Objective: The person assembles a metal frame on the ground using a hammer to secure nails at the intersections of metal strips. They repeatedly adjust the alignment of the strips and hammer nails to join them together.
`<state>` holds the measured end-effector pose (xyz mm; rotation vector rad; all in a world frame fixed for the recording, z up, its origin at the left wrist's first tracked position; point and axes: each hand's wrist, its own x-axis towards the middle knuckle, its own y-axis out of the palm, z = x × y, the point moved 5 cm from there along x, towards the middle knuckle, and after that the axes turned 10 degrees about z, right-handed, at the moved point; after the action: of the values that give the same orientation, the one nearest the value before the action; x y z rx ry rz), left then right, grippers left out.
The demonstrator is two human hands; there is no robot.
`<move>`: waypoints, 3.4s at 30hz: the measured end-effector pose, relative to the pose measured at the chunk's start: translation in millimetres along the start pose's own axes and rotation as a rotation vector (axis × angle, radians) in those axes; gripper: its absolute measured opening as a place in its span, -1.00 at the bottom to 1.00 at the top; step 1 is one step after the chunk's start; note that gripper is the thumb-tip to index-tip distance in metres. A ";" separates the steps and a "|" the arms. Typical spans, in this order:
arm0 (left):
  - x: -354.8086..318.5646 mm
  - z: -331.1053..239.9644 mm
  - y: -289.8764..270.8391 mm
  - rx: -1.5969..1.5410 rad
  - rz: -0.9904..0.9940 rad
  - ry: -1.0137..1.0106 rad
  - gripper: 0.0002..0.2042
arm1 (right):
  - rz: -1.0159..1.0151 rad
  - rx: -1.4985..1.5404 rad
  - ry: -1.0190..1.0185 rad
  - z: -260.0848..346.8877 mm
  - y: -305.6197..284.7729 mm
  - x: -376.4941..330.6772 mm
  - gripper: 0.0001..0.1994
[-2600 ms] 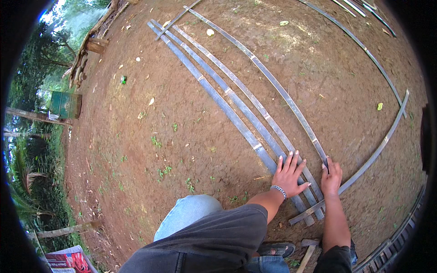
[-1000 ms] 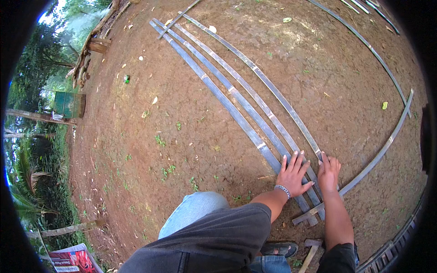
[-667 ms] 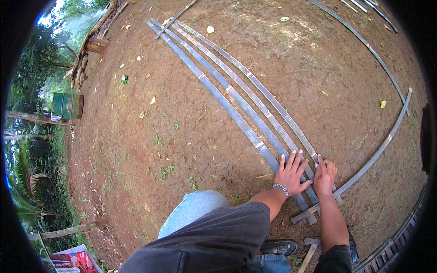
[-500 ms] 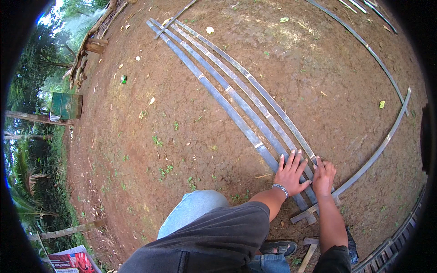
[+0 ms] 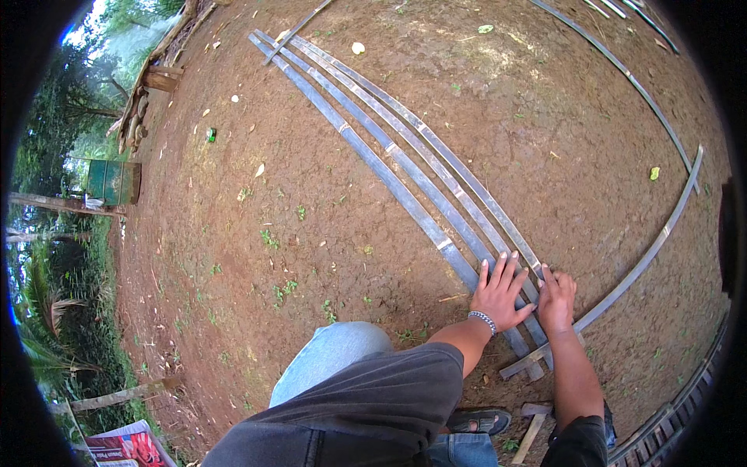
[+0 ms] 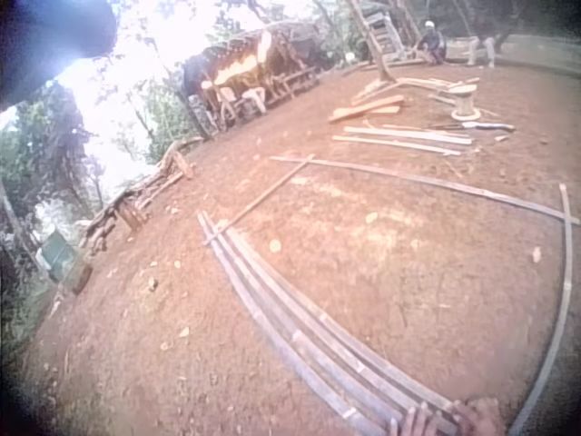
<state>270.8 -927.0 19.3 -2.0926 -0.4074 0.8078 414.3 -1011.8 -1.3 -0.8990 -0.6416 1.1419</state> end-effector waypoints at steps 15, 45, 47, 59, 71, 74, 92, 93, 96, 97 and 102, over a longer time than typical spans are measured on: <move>-0.9 0.6 3.6 -0.013 -0.055 0.014 -0.19 | 0.028 0.030 -0.009 1.6 -5.9 2.4 -0.55; 2.1 -10.9 11.1 0.236 -0.216 0.077 -0.13 | -0.571 0.199 1.055 -36.9 -51.1 -199.9 -0.63; 2.3 -10.9 12.6 0.257 -0.223 0.086 -0.16 | -0.513 0.378 1.136 -45.7 -42.8 -214.3 -0.65; 2.6 -14.2 18.1 0.327 -0.212 0.066 -0.22 | -0.569 0.320 1.051 -34.4 -21.2 -199.9 -0.74; 2.3 -15.2 18.2 0.394 -0.178 0.049 -0.22 | -0.531 0.342 1.018 -34.1 -29.3 -199.9 -0.72; 2.0 -16.5 17.9 0.401 -0.176 0.052 -0.23 | -0.480 0.379 1.013 -37.6 -31.9 -200.7 -0.71; 3.2 -13.2 21.7 0.401 -0.171 0.072 -0.27 | -0.414 0.379 0.951 -48.5 -31.4 -207.8 -0.69; 3.2 -12.6 21.8 0.399 -0.177 0.074 -0.27 | -0.407 0.381 0.958 -48.3 -32.6 -207.9 -0.69; 2.5 -12.7 21.2 0.401 -0.179 0.073 -0.27 | -0.407 0.378 0.955 -46.4 -31.8 -207.3 -0.69; 2.7 -13.3 21.5 0.402 -0.174 0.072 -0.27 | -0.411 0.372 0.949 -46.7 -32.5 -207.4 -0.69; 1.5 -16.9 20.1 0.389 -0.156 0.073 -0.27 | -0.415 0.342 0.939 -47.7 -29.0 -210.8 -0.68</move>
<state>283.3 -948.2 10.0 -1.7006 -0.3384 0.6567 402.5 -1229.5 1.6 -0.8370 0.1448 0.3473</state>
